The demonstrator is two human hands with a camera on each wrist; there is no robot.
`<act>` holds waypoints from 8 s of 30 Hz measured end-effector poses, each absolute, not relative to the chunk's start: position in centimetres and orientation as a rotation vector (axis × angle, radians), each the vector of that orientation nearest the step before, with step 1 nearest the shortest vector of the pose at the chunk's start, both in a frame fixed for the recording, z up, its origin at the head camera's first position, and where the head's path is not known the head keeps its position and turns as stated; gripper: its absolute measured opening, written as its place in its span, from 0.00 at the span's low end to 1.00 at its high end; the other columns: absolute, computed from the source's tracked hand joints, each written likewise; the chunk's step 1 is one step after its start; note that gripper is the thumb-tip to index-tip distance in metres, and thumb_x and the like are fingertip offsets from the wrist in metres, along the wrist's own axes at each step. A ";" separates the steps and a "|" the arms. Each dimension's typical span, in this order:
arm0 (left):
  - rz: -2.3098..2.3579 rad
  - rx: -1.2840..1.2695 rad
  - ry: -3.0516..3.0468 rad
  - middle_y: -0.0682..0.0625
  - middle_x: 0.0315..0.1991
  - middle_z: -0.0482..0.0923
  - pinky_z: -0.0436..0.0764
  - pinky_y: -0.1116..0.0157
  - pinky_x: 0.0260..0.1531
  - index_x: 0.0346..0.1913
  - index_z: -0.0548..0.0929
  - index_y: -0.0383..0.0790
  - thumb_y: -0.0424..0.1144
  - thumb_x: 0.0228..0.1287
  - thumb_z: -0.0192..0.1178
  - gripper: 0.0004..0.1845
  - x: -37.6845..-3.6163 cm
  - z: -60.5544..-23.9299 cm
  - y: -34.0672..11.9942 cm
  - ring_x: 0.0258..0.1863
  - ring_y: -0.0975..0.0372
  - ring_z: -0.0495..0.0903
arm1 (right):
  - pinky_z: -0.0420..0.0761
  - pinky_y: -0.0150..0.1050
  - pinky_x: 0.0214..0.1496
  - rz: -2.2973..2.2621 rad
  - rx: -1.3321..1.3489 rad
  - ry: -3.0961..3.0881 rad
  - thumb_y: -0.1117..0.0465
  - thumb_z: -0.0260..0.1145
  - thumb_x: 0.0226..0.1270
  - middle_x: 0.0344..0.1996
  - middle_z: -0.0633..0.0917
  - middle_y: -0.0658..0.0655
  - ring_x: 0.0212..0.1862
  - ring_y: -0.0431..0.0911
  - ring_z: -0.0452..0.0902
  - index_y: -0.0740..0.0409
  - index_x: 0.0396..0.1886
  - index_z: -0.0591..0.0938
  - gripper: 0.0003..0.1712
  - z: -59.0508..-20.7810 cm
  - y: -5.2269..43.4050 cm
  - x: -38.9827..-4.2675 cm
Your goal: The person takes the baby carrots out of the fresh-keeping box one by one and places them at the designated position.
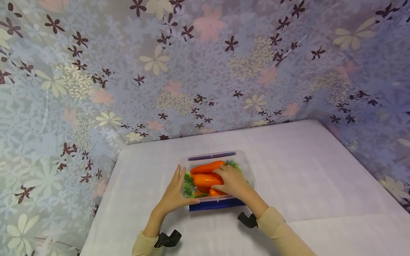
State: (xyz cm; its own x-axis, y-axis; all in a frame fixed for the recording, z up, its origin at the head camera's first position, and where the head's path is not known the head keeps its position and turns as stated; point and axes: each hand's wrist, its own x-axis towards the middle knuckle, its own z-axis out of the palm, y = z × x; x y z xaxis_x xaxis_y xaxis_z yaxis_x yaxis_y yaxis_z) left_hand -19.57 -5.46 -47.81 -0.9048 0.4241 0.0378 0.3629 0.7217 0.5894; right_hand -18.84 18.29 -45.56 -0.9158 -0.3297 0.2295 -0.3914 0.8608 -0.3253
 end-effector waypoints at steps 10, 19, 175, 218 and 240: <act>1.073 0.587 2.780 0.51 0.72 0.28 0.54 0.42 0.63 0.70 0.34 0.52 0.73 0.30 0.63 0.67 -19.9 -48.3 -5.3 0.71 0.51 0.36 | 0.75 0.48 0.48 0.731 0.536 -2.832 0.46 0.68 0.50 0.41 0.81 0.54 0.42 0.48 0.75 0.54 0.40 0.80 0.21 -47.4 19.1 -19.9; 1.096 0.586 2.754 0.52 0.72 0.27 0.58 0.41 0.61 0.70 0.36 0.57 0.72 0.30 0.63 0.65 -19.5 -48.3 -5.9 0.71 0.50 0.36 | 0.75 0.48 0.52 0.741 0.454 -2.845 0.47 0.69 0.49 0.42 0.82 0.54 0.44 0.49 0.76 0.55 0.42 0.78 0.23 -47.9 18.4 -19.2; 1.242 0.553 2.757 0.53 0.72 0.31 0.65 0.37 0.53 0.68 0.52 0.58 0.68 0.33 0.65 0.55 -18.7 -48.9 -4.9 0.70 0.45 0.44 | 0.74 0.50 0.42 0.976 0.054 -2.655 0.56 0.59 0.62 0.41 0.78 0.66 0.44 0.58 0.72 0.66 0.52 0.73 0.23 -42.1 24.4 -19.1; 1.226 0.566 2.750 0.52 0.72 0.32 0.63 0.39 0.56 0.68 0.53 0.60 0.70 0.33 0.64 0.55 -18.4 -49.1 -5.5 0.70 0.46 0.46 | 0.76 0.42 0.39 0.969 0.261 -2.843 0.60 0.68 0.51 0.44 0.80 0.62 0.37 0.47 0.74 0.64 0.52 0.75 0.27 -47.9 18.7 -21.6; 1.244 0.543 2.740 0.54 0.72 0.30 0.62 0.36 0.55 0.68 0.52 0.59 0.69 0.34 0.65 0.55 -18.5 -49.0 -5.5 0.70 0.46 0.43 | 0.77 0.45 0.43 0.916 0.240 -2.850 0.57 0.68 0.52 0.43 0.80 0.60 0.40 0.49 0.75 0.62 0.55 0.74 0.29 -47.9 18.6 -21.6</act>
State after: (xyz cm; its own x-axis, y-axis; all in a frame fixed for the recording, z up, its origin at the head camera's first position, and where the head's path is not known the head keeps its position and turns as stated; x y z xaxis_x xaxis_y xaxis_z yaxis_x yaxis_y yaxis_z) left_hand -18.48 -5.51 -48.96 -0.9337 0.3513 0.0695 0.2835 0.6066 0.7427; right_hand -21.57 18.56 -47.89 -0.9777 -0.1090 0.1797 -0.1933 0.8021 -0.5651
